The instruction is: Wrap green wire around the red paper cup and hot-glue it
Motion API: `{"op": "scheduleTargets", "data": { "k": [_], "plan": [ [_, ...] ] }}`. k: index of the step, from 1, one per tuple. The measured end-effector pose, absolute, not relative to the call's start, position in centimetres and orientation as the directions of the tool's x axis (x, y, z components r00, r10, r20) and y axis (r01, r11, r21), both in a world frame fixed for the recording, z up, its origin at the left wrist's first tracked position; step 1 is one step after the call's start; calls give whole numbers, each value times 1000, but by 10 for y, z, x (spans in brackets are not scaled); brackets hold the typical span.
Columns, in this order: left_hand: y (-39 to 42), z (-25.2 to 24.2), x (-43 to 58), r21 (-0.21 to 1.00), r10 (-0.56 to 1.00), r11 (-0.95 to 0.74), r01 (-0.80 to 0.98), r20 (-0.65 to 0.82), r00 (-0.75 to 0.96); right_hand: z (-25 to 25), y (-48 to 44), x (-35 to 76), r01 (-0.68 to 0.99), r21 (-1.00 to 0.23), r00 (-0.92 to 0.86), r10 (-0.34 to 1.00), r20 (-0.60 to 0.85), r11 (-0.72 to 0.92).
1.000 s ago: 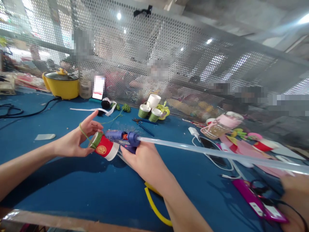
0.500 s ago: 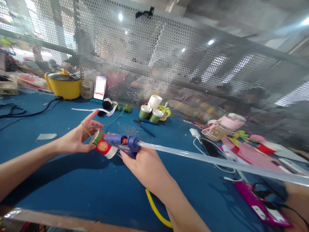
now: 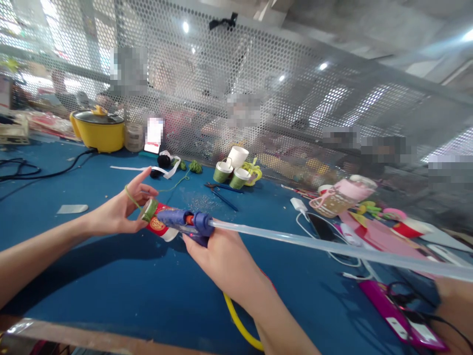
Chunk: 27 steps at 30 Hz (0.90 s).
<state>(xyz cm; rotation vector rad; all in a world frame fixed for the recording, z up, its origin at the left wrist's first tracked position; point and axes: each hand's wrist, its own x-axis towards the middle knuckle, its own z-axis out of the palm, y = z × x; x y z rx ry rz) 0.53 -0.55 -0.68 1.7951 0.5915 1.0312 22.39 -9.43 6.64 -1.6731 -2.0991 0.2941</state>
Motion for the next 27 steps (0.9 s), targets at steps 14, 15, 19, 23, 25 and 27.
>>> {"op": "scheduleTargets", "data": {
  "k": [14, 15, 19, 23, 25, 27],
  "plan": [
    [-10, -6, 6, 841, 677, -540, -27, 453, 580, 69, -80, 222, 838, -506, -95, 968, 234, 205],
    [-9, -6, 6, 841, 677, -541, -25, 453, 580, 68, -79, 223, 822, -540, -75, 975, 209, 179],
    [-7, -10, 6, 851, 697, -525, -9, 436, 569, 63, -67, 233, 689, -723, 18, 995, 99, 59],
    [-5, -10, 5, 872, 741, -489, 9, 410, 533, 49, -43, 251, 622, -780, 126, 976, 177, 61],
    [-4, -9, 5, 879, 759, -477, 22, 399, 515, 40, -31, 258, 652, -758, 143, 979, 142, 15],
    [-3, -7, 5, 886, 777, -462, 44, 381, 501, 29, -22, 261, 675, -736, 149, 986, 80, -42]
  ]
}}
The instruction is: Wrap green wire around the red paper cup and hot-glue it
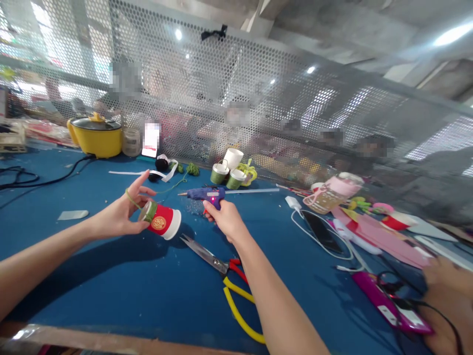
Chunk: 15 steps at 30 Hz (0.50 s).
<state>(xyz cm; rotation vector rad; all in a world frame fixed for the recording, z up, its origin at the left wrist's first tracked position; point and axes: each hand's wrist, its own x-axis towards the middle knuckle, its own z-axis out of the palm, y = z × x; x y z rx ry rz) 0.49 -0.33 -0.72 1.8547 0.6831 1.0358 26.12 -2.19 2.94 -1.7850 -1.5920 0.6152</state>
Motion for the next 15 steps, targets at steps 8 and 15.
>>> {"op": "scheduleTargets", "data": {
  "k": [8, 15],
  "plan": [
    [-3, -4, 4, 883, 807, -449, 135, 336, 486, 5, -10, 270, 833, -547, 187, 973, 138, -83],
    [-5, -9, 7, 892, 791, -448, 59, 365, 492, 46, -34, 216, 814, -455, -226, 919, 324, 361]
  ]
}}
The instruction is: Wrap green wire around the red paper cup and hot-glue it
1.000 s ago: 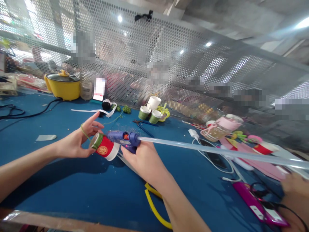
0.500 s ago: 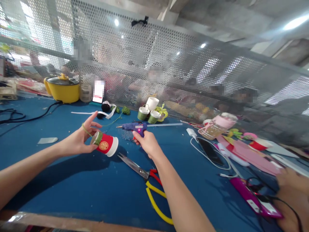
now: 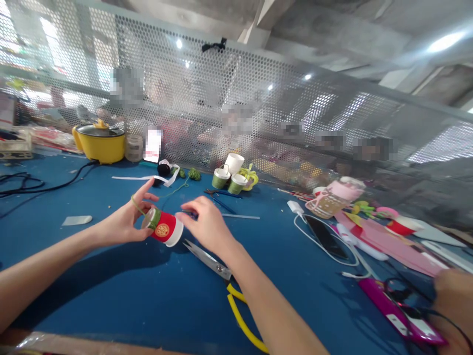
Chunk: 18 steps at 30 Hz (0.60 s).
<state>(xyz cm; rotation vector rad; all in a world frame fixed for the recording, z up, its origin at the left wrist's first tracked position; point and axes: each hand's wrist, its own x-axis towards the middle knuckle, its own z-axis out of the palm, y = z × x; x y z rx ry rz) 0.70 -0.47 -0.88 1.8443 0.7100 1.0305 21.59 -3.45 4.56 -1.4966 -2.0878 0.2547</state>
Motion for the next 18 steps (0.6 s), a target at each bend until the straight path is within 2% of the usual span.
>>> {"op": "scheduleTargets", "data": {
  "k": [3, 5, 7, 9, 13, 18],
  "plan": [
    [-7, -8, 8, 905, 770, -426, 13, 355, 530, 58, -41, 179, 719, -409, -440, 823, 359, 562],
    [-9, -5, 9, 919, 752, -394, -19, 334, 568, 60, -40, 162, 709, -353, -524, 792, 314, 610],
    [-10, -3, 9, 929, 746, -370, -26, 313, 588, 62, -35, 154, 704, -360, -560, 790, 250, 613],
    [-11, -1, 10, 931, 752, -363, -29, 311, 581, 64, -31, 157, 667, -467, -540, 809, 233, 580],
    [-11, -2, 11, 935, 760, -344, -84, 330, 560, 66, -25, 178, 527, -731, -373, 891, 260, 434],
    [-15, -2, 10, 936, 750, -330, -125, 340, 567, 56, -21, 198, 482, -814, -263, 940, 218, 324]
  ]
}}
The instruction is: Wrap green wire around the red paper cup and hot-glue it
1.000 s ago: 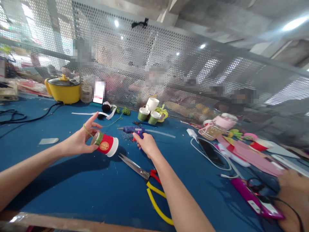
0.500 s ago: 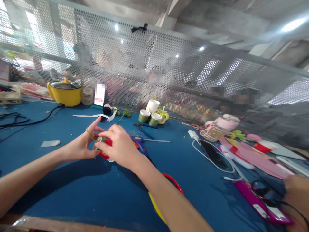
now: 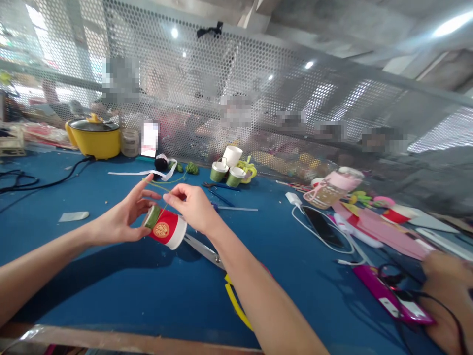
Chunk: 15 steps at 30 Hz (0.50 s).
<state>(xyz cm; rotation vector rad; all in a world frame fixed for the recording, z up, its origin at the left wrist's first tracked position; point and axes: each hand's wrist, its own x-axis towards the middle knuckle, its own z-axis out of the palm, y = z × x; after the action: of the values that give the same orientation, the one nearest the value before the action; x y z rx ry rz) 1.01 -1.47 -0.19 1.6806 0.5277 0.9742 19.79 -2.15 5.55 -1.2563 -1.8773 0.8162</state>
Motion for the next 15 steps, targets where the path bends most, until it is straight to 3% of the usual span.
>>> {"op": "scheduleTargets", "data": {
  "k": [8, 15],
  "plan": [
    [-19, -1, 10, 920, 696, -361, -153, 375, 612, 50, -26, 193, 434, -826, -271, 927, 261, 360],
    [-22, 1, 10, 889, 659, -408, -207, 443, 607, 45, -25, 193, 416, -862, -265, 945, 192, 292]
  ]
}}
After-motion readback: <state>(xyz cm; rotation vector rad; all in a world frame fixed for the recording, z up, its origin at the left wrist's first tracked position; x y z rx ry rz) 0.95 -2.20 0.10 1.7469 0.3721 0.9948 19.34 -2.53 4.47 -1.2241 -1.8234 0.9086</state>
